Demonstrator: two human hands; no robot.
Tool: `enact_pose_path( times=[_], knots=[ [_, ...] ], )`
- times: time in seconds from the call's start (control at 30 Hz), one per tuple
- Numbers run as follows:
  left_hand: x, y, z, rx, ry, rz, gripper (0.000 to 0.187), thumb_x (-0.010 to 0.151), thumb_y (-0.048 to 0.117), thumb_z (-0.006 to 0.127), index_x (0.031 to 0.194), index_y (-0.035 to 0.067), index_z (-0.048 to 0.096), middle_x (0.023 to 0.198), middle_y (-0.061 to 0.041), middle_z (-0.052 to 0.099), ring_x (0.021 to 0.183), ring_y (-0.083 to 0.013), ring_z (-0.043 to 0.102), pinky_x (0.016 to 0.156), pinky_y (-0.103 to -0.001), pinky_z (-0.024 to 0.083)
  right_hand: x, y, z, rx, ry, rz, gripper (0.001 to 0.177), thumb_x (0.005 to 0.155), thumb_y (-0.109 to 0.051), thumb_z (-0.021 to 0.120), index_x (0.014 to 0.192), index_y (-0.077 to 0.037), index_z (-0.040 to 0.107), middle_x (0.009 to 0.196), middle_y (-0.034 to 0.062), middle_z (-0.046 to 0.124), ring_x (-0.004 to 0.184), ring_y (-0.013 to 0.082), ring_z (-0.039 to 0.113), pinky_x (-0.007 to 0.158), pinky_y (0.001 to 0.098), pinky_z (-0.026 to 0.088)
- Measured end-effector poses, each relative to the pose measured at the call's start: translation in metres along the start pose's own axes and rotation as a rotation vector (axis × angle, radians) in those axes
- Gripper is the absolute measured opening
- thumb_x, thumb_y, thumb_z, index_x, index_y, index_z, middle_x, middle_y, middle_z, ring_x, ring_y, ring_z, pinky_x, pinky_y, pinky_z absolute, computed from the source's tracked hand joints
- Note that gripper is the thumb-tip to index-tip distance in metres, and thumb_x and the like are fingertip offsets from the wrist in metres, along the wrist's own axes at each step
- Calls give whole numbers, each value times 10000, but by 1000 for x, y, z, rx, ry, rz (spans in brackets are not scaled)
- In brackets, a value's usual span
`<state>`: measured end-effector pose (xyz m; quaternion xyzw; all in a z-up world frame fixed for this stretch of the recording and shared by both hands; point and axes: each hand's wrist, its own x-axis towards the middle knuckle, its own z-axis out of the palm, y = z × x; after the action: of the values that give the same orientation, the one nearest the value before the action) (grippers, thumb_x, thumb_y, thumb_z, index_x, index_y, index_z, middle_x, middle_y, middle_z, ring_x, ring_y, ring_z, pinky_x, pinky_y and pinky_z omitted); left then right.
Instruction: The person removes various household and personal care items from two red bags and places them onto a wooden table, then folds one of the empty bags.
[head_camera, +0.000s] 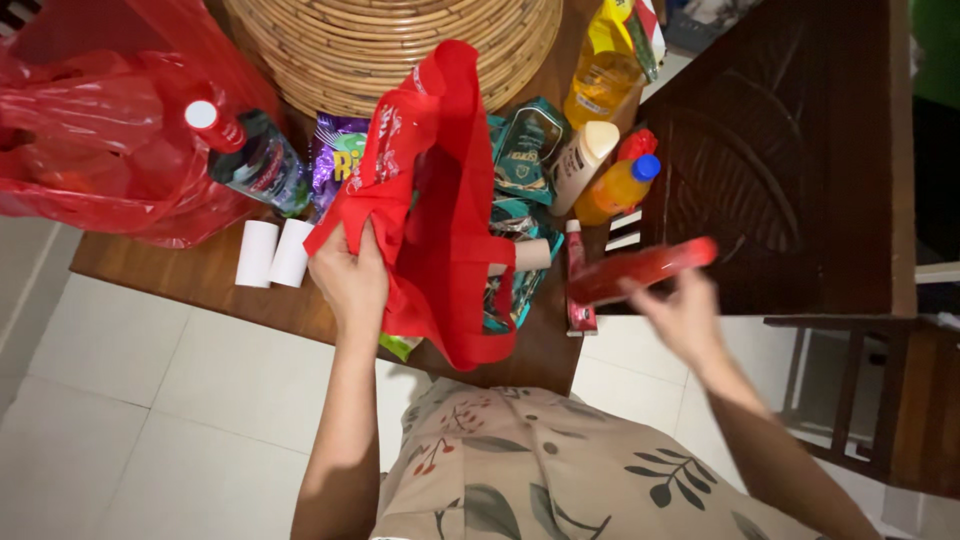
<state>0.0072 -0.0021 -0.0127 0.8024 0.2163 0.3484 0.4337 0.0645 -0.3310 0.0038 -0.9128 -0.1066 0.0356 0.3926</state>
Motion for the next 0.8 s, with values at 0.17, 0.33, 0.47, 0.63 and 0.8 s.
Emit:
enact_pose_path(
  times=[0.17, 0.33, 0.47, 0.63, 0.8],
  knots=[
    [-3, -3, 3, -16, -13, -113, 163, 898, 107, 511, 889, -27, 603, 759, -205, 617, 715, -311, 644, 634, -348, 463, -23, 44, 60, 162, -120, -96, 267, 721, -92, 702, 948, -13, 584, 950, 96, 615, 792, 148, 614, 660, 266, 520],
    [-2, -2, -4, -39, 6, -145, 189, 907, 113, 498, 924, -40, 607, 731, -203, 621, 659, -266, 620, 629, -341, 460, -23, 47, 90, 114, -83, -27, 396, 734, -100, 695, 1088, -23, 536, 945, 115, 550, 773, 198, 572, 619, 305, 497],
    [4, -3, -13, -61, 37, -78, 192, 925, 112, 494, 948, -42, 606, 769, -188, 639, 713, -207, 650, 652, -329, 471, -17, 39, 87, 17, -87, 14, 557, 708, -158, 747, 1156, -16, 448, 985, 100, 559, 876, 206, 583, 754, 325, 483],
    [9, -4, -23, -27, 74, -106, 185, 910, 106, 505, 938, -42, 612, 727, -183, 634, 658, -189, 626, 624, -326, 464, -19, -16, 42, 78, 199, -252, 592, 724, -77, 674, 1231, 36, 392, 1197, 179, 452, 1124, 265, 462, 951, 350, 370],
    [6, -5, -26, -35, 111, -149, 190, 912, 112, 506, 954, -35, 620, 709, -183, 631, 645, -190, 602, 614, -326, 463, -6, -98, 27, 508, 93, -518, 282, 908, -8, 523, 1188, 2, 489, 1136, 102, 529, 1050, 168, 533, 952, 264, 418]
  ],
)
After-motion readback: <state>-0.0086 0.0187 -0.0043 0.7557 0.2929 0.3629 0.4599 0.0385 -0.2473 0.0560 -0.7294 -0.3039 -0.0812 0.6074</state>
